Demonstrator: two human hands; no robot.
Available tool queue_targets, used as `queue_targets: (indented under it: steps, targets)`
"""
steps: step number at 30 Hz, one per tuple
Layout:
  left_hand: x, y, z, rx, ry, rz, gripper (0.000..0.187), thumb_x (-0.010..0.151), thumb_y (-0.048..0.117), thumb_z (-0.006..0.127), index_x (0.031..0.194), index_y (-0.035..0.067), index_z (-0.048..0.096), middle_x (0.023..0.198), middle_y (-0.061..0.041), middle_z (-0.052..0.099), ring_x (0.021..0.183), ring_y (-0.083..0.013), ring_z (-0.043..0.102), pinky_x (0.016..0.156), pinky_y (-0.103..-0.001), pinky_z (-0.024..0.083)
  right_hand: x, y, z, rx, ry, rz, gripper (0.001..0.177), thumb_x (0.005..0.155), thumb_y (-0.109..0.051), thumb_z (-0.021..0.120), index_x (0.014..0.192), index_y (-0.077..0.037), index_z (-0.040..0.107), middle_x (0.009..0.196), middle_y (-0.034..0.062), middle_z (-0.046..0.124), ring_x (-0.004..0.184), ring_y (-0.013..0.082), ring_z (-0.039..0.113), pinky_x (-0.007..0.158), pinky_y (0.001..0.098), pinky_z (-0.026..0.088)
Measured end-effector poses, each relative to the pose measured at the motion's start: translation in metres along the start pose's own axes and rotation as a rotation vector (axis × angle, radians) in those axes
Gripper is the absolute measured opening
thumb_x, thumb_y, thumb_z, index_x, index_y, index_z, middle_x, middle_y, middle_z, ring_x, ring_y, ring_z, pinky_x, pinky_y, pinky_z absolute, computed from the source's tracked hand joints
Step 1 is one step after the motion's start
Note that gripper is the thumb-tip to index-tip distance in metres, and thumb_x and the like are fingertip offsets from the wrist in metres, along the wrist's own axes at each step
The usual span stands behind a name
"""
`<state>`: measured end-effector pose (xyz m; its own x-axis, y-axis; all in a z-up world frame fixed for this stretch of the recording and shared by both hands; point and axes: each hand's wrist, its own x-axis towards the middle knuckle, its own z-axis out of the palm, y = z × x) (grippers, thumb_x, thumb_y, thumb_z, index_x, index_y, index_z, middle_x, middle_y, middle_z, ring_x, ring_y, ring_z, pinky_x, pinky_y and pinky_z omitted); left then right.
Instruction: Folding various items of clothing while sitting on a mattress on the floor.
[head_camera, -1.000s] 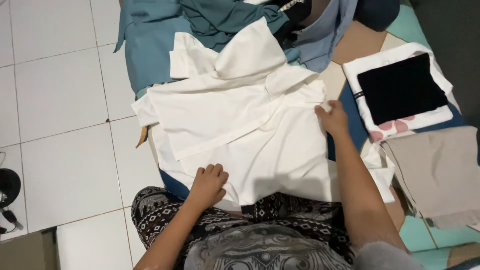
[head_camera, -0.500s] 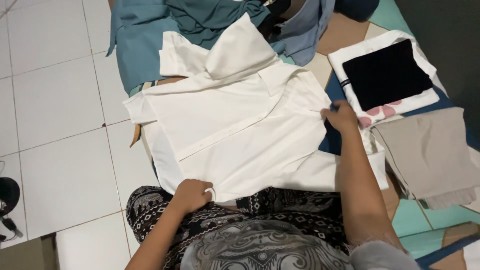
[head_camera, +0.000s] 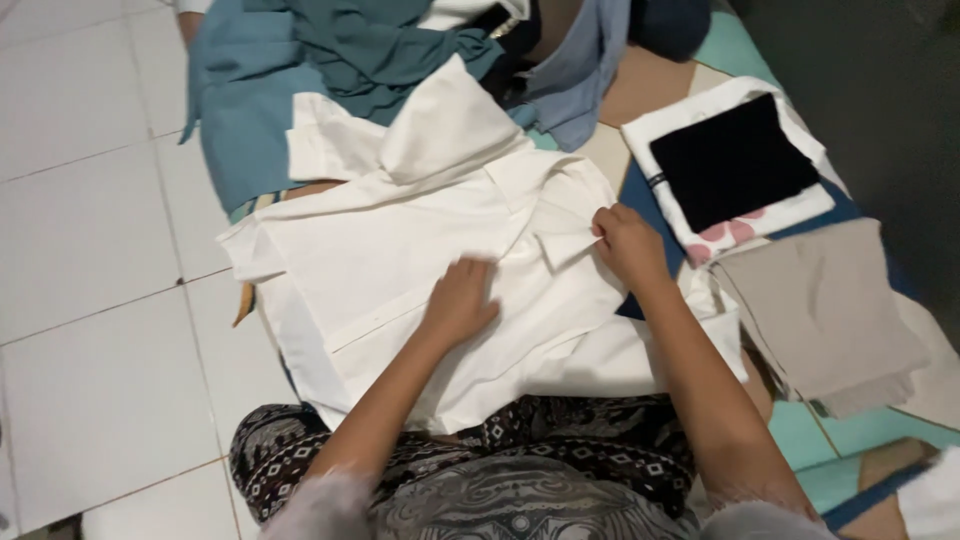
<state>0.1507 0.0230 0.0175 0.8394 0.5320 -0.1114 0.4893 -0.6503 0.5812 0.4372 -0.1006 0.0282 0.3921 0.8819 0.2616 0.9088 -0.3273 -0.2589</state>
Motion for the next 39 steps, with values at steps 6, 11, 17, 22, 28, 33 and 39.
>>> queue_targets:
  steps: [6, 11, 17, 22, 28, 33, 39]
  targets:
    - [0.096, 0.045, 0.042, -0.021, 0.411, 0.31, 0.07, 0.063, 0.004, 0.068, 0.132, 0.008, 0.056, 0.128, -0.013, 0.063, 0.114, -0.0337, 0.058, 0.084, -0.047, 0.047, -0.014, 0.009, -0.012, 0.073, 0.006, -0.096, 0.013, 0.083, -0.007, 0.068, 0.09, -0.012, 0.058, 0.091, 0.0082, 0.061, 0.083, 0.0324, 0.066, 0.067, 0.0446, 0.051]
    - [0.095, 0.047, 0.052, 0.221, 0.31, 0.399, 0.042, 0.075, 0.006, 0.068, 0.115, 0.015, 0.063, 0.093, -0.004, 0.066, 0.082, -0.0257, 0.067, 0.075, -0.044, 0.045, -0.014, 0.086, 0.032, 0.388, -0.212, 0.156, 0.012, 0.081, -0.015, 0.073, 0.089, -0.01, 0.066, 0.078, 0.0079, 0.068, 0.071, 0.0255, 0.069, 0.066, 0.0366, 0.055]
    - [0.075, 0.04, 0.042, 0.346, 0.36, 0.67, 0.031, 0.089, 0.012, 0.059, 0.117, 0.024, 0.063, 0.089, -0.003, 0.062, 0.079, -0.023, 0.066, 0.075, -0.042, 0.047, 0.027, 0.09, 0.055, 0.35, -0.054, 0.572, 0.042, 0.083, -0.047, 0.083, 0.094, -0.007, 0.074, 0.082, 0.0099, 0.075, 0.077, 0.0244, 0.073, 0.073, 0.0344, 0.057]
    - [0.069, 0.033, 0.037, 0.371, 0.352, 0.761, 0.031, 0.09, 0.013, 0.057, 0.117, 0.027, 0.063, 0.093, -0.005, 0.063, 0.081, -0.0234, 0.066, 0.078, -0.042, 0.048, 0.05, 0.078, 0.06, 0.187, -0.143, 0.512, 0.032, 0.077, -0.04, 0.08, 0.092, -0.012, 0.079, 0.084, 0.0101, 0.075, 0.079, 0.0296, 0.073, 0.073, 0.0414, 0.057]
    - [0.077, 0.023, 0.046, 0.229, 0.306, 0.52, 0.034, 0.089, 0.009, 0.058, 0.118, 0.026, 0.062, 0.122, -0.004, 0.068, 0.105, -0.023, 0.066, 0.094, -0.046, 0.046, 0.06, 0.076, 0.06, 0.094, -0.184, 0.484, 0.018, 0.083, -0.027, 0.075, 0.096, -0.015, 0.08, 0.091, 0.0119, 0.076, 0.086, 0.0329, 0.072, 0.077, 0.0446, 0.057]
    - [0.089, 0.043, 0.02, 0.103, 0.283, 0.316, 0.058, 0.082, 0.004, 0.058, 0.137, 0.022, 0.059, 0.142, -0.012, 0.059, 0.12, -0.0284, 0.057, 0.095, -0.05, 0.042, 0.05, 0.044, 0.043, -0.027, 0.105, 0.135, 0.04, 0.081, -0.004, 0.066, 0.118, -0.014, 0.076, 0.11, 0.0143, 0.07, 0.107, 0.0378, 0.064, 0.084, 0.0472, 0.053]
    - [0.081, -0.002, 0.006, 0.013, 0.312, 0.101, 0.058, 0.081, 0.005, 0.06, 0.139, 0.012, 0.057, 0.147, -0.014, 0.054, 0.133, -0.0325, 0.051, 0.102, -0.052, 0.041, 0.037, 0.02, 0.014, 0.024, -0.576, -0.039, 0.026, 0.091, -0.014, 0.066, 0.109, -0.027, 0.078, 0.112, 0.0043, 0.072, 0.119, 0.0299, 0.062, 0.096, 0.0461, 0.047]
